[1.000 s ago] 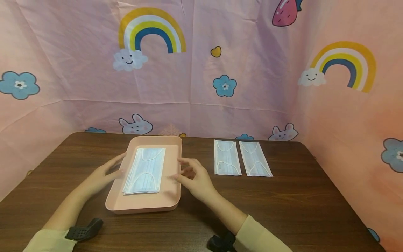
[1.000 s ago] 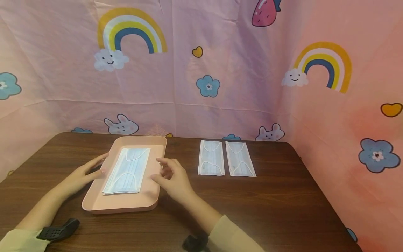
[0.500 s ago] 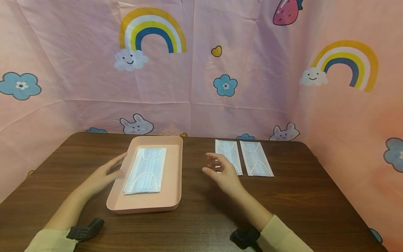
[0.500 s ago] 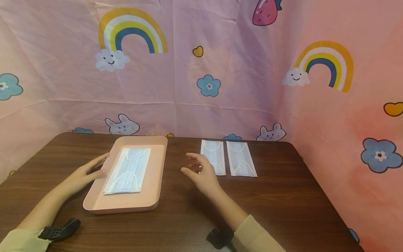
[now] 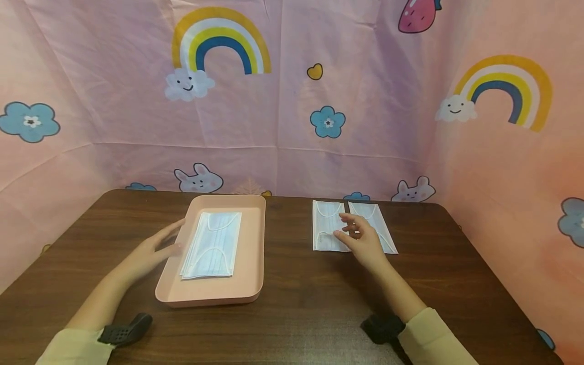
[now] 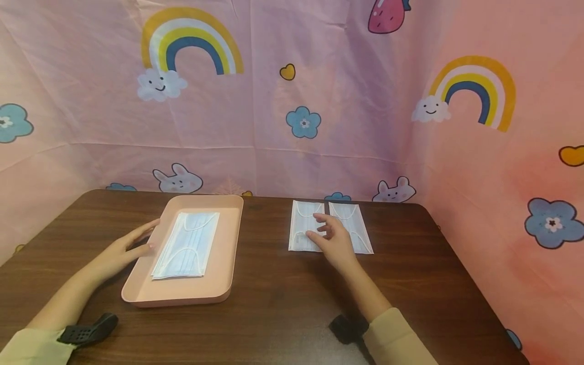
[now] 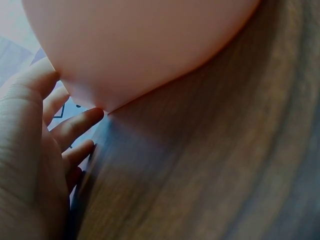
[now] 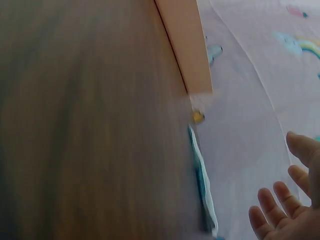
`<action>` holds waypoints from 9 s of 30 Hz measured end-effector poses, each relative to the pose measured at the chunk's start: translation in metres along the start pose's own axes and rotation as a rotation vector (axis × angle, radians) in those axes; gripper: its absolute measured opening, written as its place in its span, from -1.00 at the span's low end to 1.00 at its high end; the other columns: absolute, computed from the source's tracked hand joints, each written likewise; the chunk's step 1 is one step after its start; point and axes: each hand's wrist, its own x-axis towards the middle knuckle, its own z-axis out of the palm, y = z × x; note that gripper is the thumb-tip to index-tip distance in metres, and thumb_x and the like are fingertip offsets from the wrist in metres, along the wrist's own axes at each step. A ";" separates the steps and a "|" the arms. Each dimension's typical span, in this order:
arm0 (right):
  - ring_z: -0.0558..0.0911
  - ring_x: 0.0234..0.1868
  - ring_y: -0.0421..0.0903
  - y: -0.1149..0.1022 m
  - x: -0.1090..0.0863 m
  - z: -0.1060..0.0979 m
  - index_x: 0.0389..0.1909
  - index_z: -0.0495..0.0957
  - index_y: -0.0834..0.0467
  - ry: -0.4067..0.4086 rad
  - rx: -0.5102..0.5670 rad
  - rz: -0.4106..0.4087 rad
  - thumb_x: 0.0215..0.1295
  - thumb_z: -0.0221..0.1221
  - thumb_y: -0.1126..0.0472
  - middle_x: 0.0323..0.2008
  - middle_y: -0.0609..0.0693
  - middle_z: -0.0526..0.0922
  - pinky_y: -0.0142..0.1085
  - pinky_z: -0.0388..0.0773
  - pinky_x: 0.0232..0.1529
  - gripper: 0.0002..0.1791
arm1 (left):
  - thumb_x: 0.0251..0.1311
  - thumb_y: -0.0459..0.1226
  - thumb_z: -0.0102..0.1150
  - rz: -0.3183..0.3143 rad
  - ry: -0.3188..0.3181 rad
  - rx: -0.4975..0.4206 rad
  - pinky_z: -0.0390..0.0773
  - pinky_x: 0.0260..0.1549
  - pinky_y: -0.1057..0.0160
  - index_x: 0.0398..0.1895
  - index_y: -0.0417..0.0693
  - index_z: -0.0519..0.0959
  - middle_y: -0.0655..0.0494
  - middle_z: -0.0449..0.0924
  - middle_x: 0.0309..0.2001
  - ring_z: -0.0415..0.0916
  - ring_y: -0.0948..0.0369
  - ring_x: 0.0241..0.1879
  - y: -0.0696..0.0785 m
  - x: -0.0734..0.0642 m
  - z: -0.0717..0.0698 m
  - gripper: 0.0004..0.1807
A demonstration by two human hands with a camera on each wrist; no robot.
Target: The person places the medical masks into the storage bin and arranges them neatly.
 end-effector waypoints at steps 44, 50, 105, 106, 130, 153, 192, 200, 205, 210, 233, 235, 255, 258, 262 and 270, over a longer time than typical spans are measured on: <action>0.44 0.10 0.24 0.094 0.025 -0.085 0.32 0.29 0.29 -0.001 -0.317 0.277 0.30 0.23 0.09 0.22 0.34 0.37 0.05 0.42 0.02 -0.35 | 0.33 -0.06 0.08 -0.009 -0.003 0.018 0.10 0.05 -0.46 0.52 0.05 0.00 -0.34 0.06 0.40 0.04 -0.38 0.30 0.002 0.000 0.000 -0.22; 0.47 0.02 0.25 0.097 0.032 -0.086 0.29 0.30 0.35 -0.023 -0.342 0.256 0.23 0.29 0.14 0.15 0.36 0.43 0.06 0.42 0.00 -0.32 | 0.33 -0.09 0.08 0.008 -0.005 -0.012 0.14 0.07 -0.42 0.52 0.06 0.00 -0.35 0.10 0.38 0.07 -0.36 0.30 0.001 0.001 -0.001 -0.24; 0.40 0.14 0.29 0.070 0.026 -0.085 0.31 0.32 0.31 -0.037 -0.121 0.485 0.16 0.26 0.42 0.13 0.44 0.42 0.04 0.35 0.13 -0.35 | 0.33 -0.09 0.09 -0.010 -0.001 -0.031 0.12 0.07 -0.43 0.53 0.07 0.00 -0.38 0.12 0.36 0.05 -0.35 0.31 -0.004 0.000 0.002 -0.23; 0.40 0.15 0.29 0.069 0.025 -0.085 0.31 0.32 0.32 -0.030 -0.112 0.493 0.15 0.26 0.44 0.13 0.45 0.41 0.04 0.34 0.15 -0.34 | 0.33 -0.09 0.09 -0.006 -0.001 -0.033 0.12 0.07 -0.43 0.53 0.06 -0.01 -0.38 0.13 0.36 0.05 -0.35 0.31 -0.004 0.000 0.003 -0.23; 0.27 0.22 0.20 0.063 0.023 -0.082 0.17 0.44 0.43 0.116 -0.112 0.510 0.12 0.27 0.44 0.27 0.39 0.29 -0.01 0.22 0.25 -0.46 | 0.33 -0.10 0.10 -0.002 0.004 -0.035 0.19 0.08 -0.37 0.53 0.07 0.00 -0.34 0.14 0.37 0.11 -0.31 0.30 -0.002 0.000 0.005 -0.22; 0.39 0.11 -0.04 0.030 0.035 -0.074 0.19 0.52 0.18 0.375 0.001 0.423 0.10 0.31 0.42 0.18 0.12 0.47 -0.36 0.48 -0.05 -0.44 | 0.32 -0.07 0.10 -0.032 0.006 -0.026 0.14 0.06 -0.43 0.53 0.09 -0.01 -0.34 0.11 0.38 0.06 -0.34 0.31 0.003 0.001 0.003 -0.22; 0.59 -0.32 -0.08 -0.067 0.018 0.066 0.06 0.61 0.13 0.233 0.463 0.327 0.07 0.32 0.48 0.03 0.10 0.41 -0.35 0.60 -0.30 -0.52 | 0.33 -0.05 0.08 -0.015 -0.004 0.014 0.11 0.04 -0.46 0.53 0.04 -0.03 -0.40 0.10 0.36 0.06 -0.39 0.28 -0.001 0.001 0.002 -0.21; 0.39 0.16 0.04 -0.086 0.013 0.102 0.03 0.61 0.06 0.166 0.486 0.320 0.06 0.32 0.46 0.23 0.03 0.37 -0.16 0.47 0.07 -0.53 | 0.32 -0.06 0.09 -0.014 -0.005 0.002 0.10 0.05 -0.46 0.53 0.05 -0.02 -0.41 0.11 0.36 0.05 -0.39 0.29 0.000 0.000 0.001 -0.21; 0.43 -0.53 -0.24 -0.094 0.011 0.124 0.00 0.63 0.04 0.138 0.518 0.337 0.04 0.33 0.47 0.13 -0.02 0.46 -0.48 0.40 -0.56 -0.52 | 0.33 -0.09 0.09 0.006 0.000 -0.006 0.11 0.07 -0.44 0.52 0.00 -0.01 -0.42 0.13 0.34 0.07 -0.38 0.29 0.000 0.001 0.001 -0.22; 0.53 -0.56 -0.24 -0.104 0.008 0.146 -0.03 0.64 0.04 0.117 0.572 0.361 0.03 0.32 0.51 0.09 -0.03 0.49 -0.43 0.53 -0.52 -0.52 | 0.33 -0.11 0.09 0.029 0.001 -0.012 0.14 0.07 -0.41 0.52 -0.01 0.00 -0.41 0.15 0.34 0.10 -0.36 0.28 -0.002 0.001 0.000 -0.23; 0.61 -0.45 -0.19 -0.115 0.009 0.212 -0.17 0.68 0.17 0.110 0.452 0.381 -0.10 0.36 0.58 -0.30 -0.04 0.50 -0.34 0.61 -0.40 -0.58 | 0.34 -0.10 0.07 0.017 0.001 -0.009 0.14 0.05 -0.44 0.53 0.04 -0.01 -0.42 0.14 0.34 0.09 -0.37 0.29 -0.004 -0.001 0.002 -0.24; 0.58 -0.44 -0.20 -0.115 0.011 0.215 -0.18 0.68 0.16 0.113 0.424 0.385 -0.12 0.37 0.58 -0.30 -0.06 0.50 -0.36 0.60 -0.40 -0.57 | 0.34 -0.10 0.06 0.020 0.001 -0.006 0.15 0.05 -0.44 0.53 0.04 -0.01 -0.42 0.14 0.34 0.09 -0.37 0.29 -0.004 -0.001 0.002 -0.24; 0.54 -0.07 -0.11 -0.111 0.015 0.233 -0.23 0.69 0.20 0.078 0.299 0.443 -0.17 0.44 0.54 -0.18 0.01 0.61 -0.27 0.54 -0.03 -0.60 | 0.34 -0.12 0.08 0.037 0.008 -0.024 0.13 0.06 -0.43 0.52 0.00 0.00 -0.42 0.15 0.34 0.07 -0.37 0.29 -0.003 -0.001 0.003 -0.24; 0.54 -0.10 -0.13 -0.109 0.014 0.233 -0.22 0.70 0.21 0.061 0.265 0.427 -0.18 0.46 0.50 -0.19 -0.01 0.62 -0.28 0.54 -0.03 -0.60 | 0.34 -0.12 0.09 0.044 0.014 -0.020 0.15 0.07 -0.41 0.51 -0.03 0.01 -0.41 0.15 0.34 0.09 -0.35 0.29 -0.005 -0.001 0.005 -0.24; 0.50 -0.22 -0.19 -0.107 0.013 0.232 -0.20 0.70 0.21 0.042 0.227 0.405 -0.19 0.47 0.48 -0.26 -0.07 0.61 -0.30 0.54 -0.08 -0.58 | 0.34 -0.14 0.09 0.051 0.017 -0.026 0.15 0.07 -0.41 0.51 -0.06 0.02 -0.42 0.16 0.33 0.10 -0.36 0.28 -0.006 -0.001 0.005 -0.24; 0.55 -0.06 -0.11 -0.105 0.012 0.230 -0.13 0.67 0.23 -0.025 0.185 0.407 -0.24 0.50 0.48 -0.12 0.02 0.63 -0.28 0.51 0.02 -0.49 | 0.34 -0.09 0.07 0.025 0.007 -0.016 0.16 0.04 -0.44 0.52 0.00 0.00 -0.42 0.16 0.33 0.09 -0.38 0.28 -0.005 -0.001 0.004 -0.24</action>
